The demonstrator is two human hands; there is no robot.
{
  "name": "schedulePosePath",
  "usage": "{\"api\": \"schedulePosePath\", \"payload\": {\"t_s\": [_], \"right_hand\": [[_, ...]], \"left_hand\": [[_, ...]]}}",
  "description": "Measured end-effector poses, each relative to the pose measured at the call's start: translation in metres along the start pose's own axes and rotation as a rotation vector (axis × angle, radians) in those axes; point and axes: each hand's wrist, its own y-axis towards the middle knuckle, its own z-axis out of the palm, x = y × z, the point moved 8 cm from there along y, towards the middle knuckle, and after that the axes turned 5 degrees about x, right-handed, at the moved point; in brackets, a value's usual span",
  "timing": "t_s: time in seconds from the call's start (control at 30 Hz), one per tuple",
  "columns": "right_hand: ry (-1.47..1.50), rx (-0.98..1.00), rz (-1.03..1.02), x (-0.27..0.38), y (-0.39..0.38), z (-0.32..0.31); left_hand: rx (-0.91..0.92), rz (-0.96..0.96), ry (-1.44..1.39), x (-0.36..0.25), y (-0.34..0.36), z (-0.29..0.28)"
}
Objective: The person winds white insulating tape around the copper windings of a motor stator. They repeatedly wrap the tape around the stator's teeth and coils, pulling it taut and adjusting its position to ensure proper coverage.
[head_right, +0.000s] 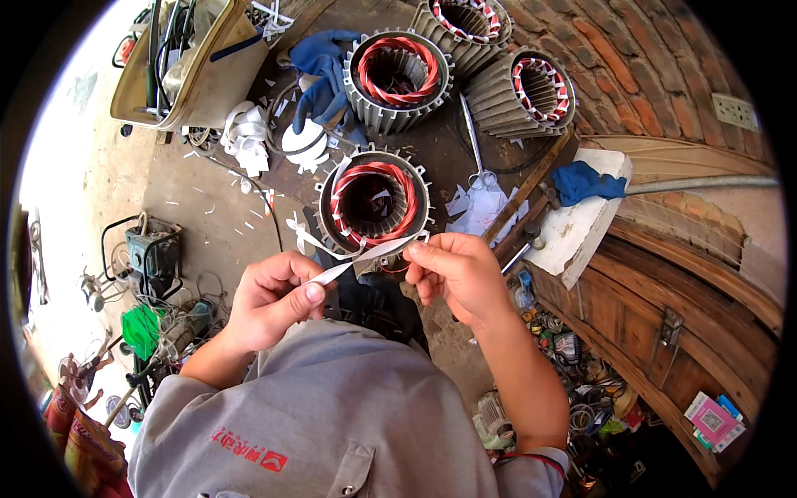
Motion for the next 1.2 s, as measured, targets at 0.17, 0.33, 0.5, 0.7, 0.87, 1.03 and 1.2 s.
{"api": "schedulePosePath", "payload": {"t_s": [0.17,0.33,0.5,0.7,0.87,1.03,1.2], "right_hand": [[0.073,-0.024,0.092,-0.014,0.016,-0.007],[0.05,-0.099,0.101,-0.012,0.025,-0.004],[-0.17,-0.143,0.016,0.0,0.024,0.001],[-0.745,-0.217,-0.426,0.015,0.001,0.031],[-1.07,-0.254,-0.843,0.01,-0.008,0.049],[-1.071,-0.307,-0.833,0.004,-0.008,0.044],[-0.939,-0.356,-0.868,-0.004,-0.01,0.038]], "left_hand": [[-0.064,0.013,-0.065,0.01,0.007,-0.012],[-0.049,-0.027,-0.03,0.016,0.006,-0.018],[0.204,0.099,0.615,0.001,0.005,-0.01],[0.209,0.0,1.124,-0.014,-0.002,-0.005],[0.07,0.241,1.088,-0.049,0.045,-0.019],[0.486,0.117,1.686,-0.014,0.11,0.027],[0.608,0.084,1.918,0.001,0.126,0.038]]}}
